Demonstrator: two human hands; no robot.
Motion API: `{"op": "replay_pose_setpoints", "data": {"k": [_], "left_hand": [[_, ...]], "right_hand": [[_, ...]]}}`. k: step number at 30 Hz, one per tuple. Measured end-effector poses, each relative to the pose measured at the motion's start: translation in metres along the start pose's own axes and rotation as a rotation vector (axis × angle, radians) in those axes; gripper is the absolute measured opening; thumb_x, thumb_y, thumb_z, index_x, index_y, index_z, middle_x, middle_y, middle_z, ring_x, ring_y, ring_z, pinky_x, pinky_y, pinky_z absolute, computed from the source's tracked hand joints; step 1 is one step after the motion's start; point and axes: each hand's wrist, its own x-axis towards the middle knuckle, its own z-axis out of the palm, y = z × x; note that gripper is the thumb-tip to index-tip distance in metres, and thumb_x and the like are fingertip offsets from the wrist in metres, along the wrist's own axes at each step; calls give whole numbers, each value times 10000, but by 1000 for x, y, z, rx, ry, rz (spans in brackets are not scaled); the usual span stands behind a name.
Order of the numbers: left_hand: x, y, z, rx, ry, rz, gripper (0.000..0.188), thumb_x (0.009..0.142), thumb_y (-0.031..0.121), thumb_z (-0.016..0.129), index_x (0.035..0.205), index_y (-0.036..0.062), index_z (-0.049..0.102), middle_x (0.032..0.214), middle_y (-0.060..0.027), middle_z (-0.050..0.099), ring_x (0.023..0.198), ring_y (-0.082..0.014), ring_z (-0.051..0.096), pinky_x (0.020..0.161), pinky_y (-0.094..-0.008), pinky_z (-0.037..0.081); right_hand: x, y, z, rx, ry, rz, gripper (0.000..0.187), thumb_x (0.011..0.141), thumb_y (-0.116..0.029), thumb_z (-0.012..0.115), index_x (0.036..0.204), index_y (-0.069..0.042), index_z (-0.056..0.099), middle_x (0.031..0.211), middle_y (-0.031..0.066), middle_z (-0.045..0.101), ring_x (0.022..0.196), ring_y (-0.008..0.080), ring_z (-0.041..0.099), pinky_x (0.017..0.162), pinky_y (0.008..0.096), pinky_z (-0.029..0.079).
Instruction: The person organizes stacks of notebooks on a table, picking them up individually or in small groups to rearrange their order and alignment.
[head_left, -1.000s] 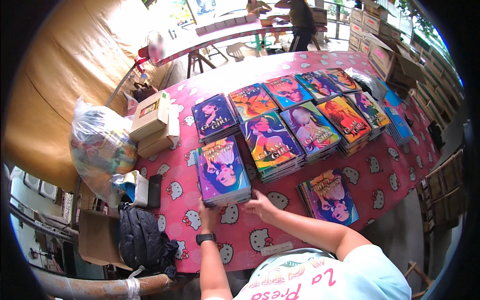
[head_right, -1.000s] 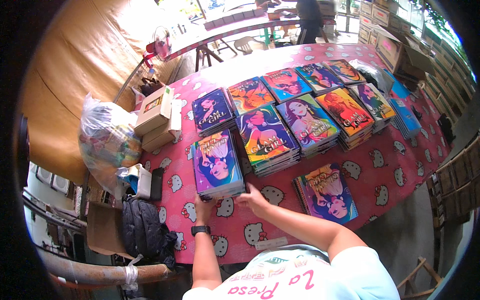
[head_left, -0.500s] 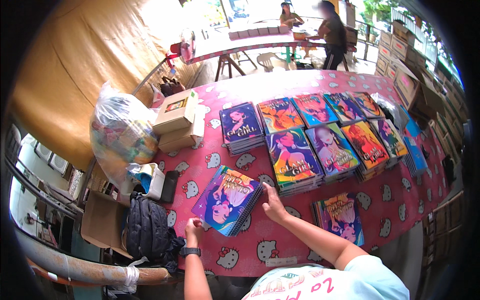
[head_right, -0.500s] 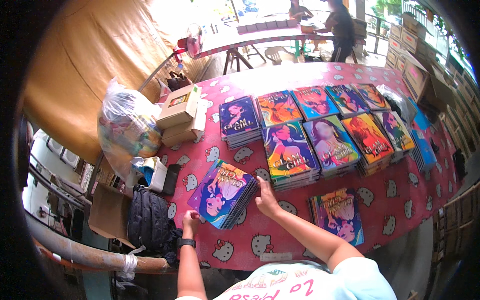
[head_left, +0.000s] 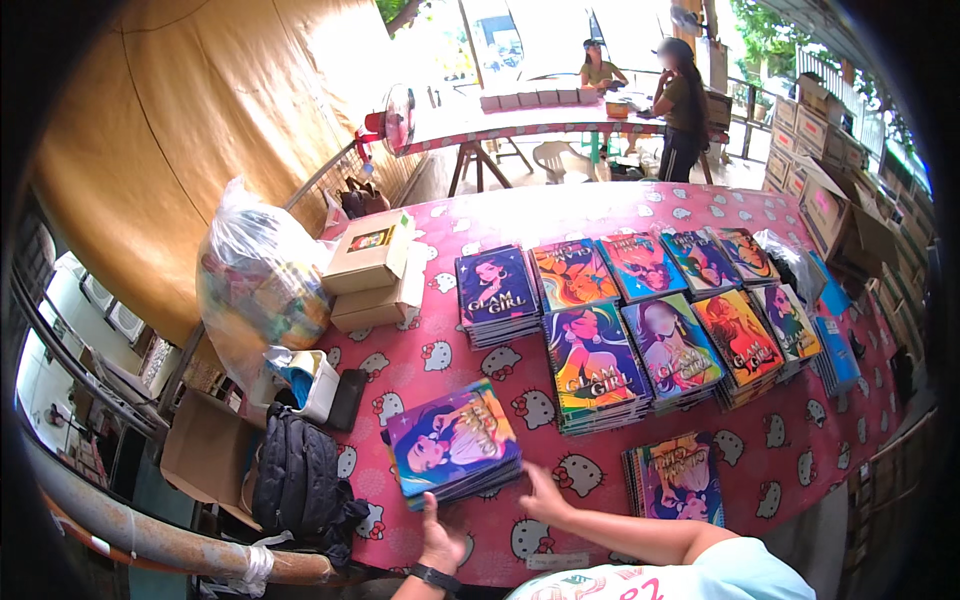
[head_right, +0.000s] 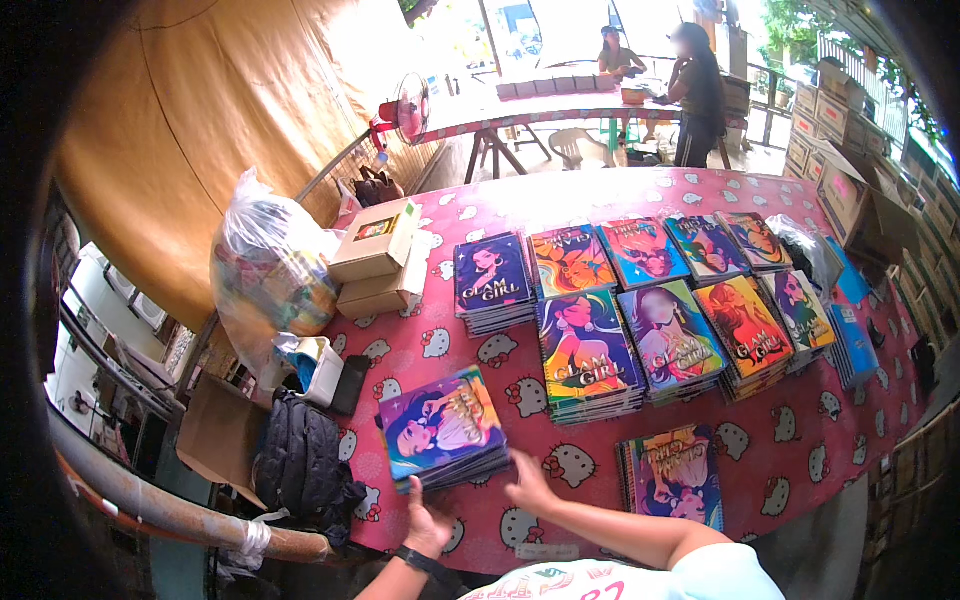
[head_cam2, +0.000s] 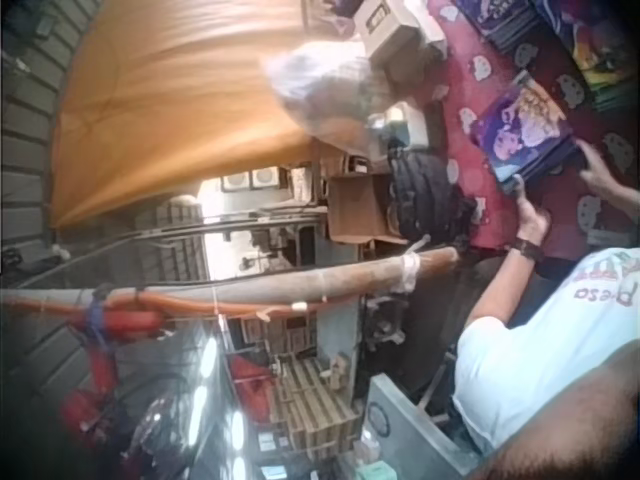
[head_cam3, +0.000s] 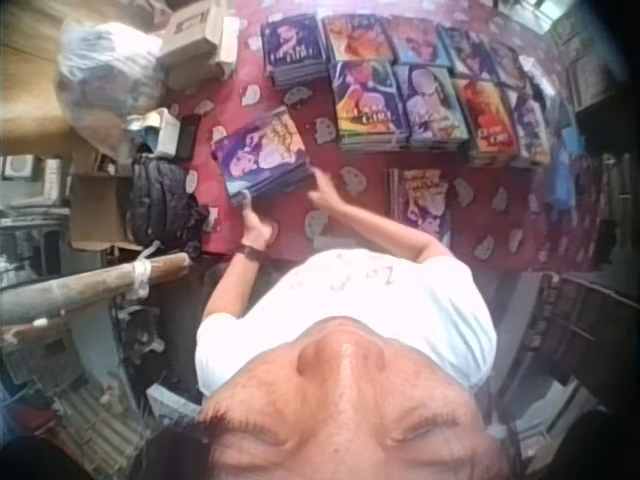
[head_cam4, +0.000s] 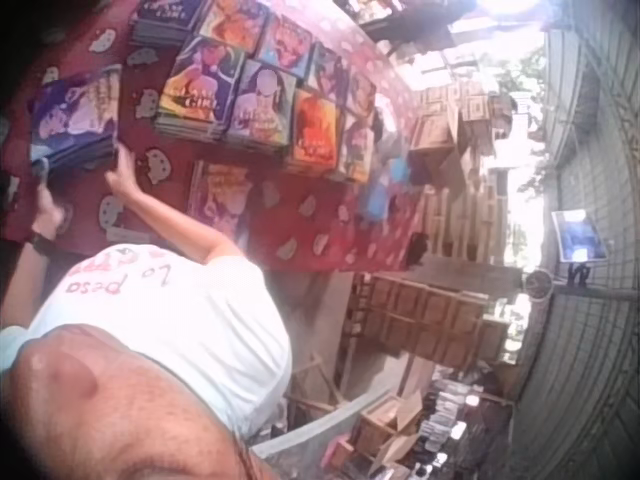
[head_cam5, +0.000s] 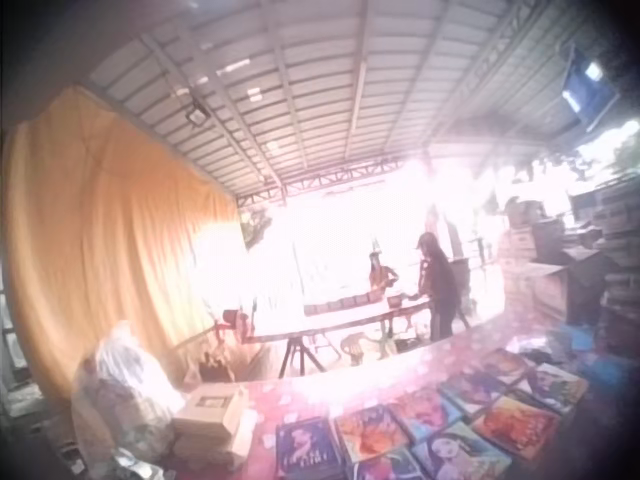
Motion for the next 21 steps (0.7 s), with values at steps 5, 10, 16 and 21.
{"op": "replay_pose_setpoints", "data": {"k": [5,10,16,21], "left_hand": [[10,43,23,-45,-118,127,788,712,674,575,1227,87,471,1162,-87,553,1051,-246,536,888,-410,445],[61,46,40,138,-197,233,445,797,381,553,1090,47,531,1015,-92,604,911,-238,594,831,-356,478],[106,84,84,310,-485,-16,360,823,330,532,1020,29,561,885,-84,641,733,-188,637,677,-292,522],[125,76,132,473,-586,-177,353,793,294,569,1043,45,554,910,-77,640,774,-176,639,714,-303,534]], "right_hand": [[33,-17,-37,467,39,119,606,844,-274,522,1334,20,320,1328,187,398,1268,281,337,1054,345,251],[105,-11,-36,563,-28,82,696,911,-508,402,1350,19,285,1332,188,395,1268,259,336,1048,332,244],[67,0,-37,245,-57,41,794,828,-569,498,1365,-25,284,1307,203,409,1231,300,370,1041,360,249],[27,-26,-39,445,103,89,667,871,-381,535,1354,-13,258,1292,160,386,1213,249,351,1030,348,251]]}}
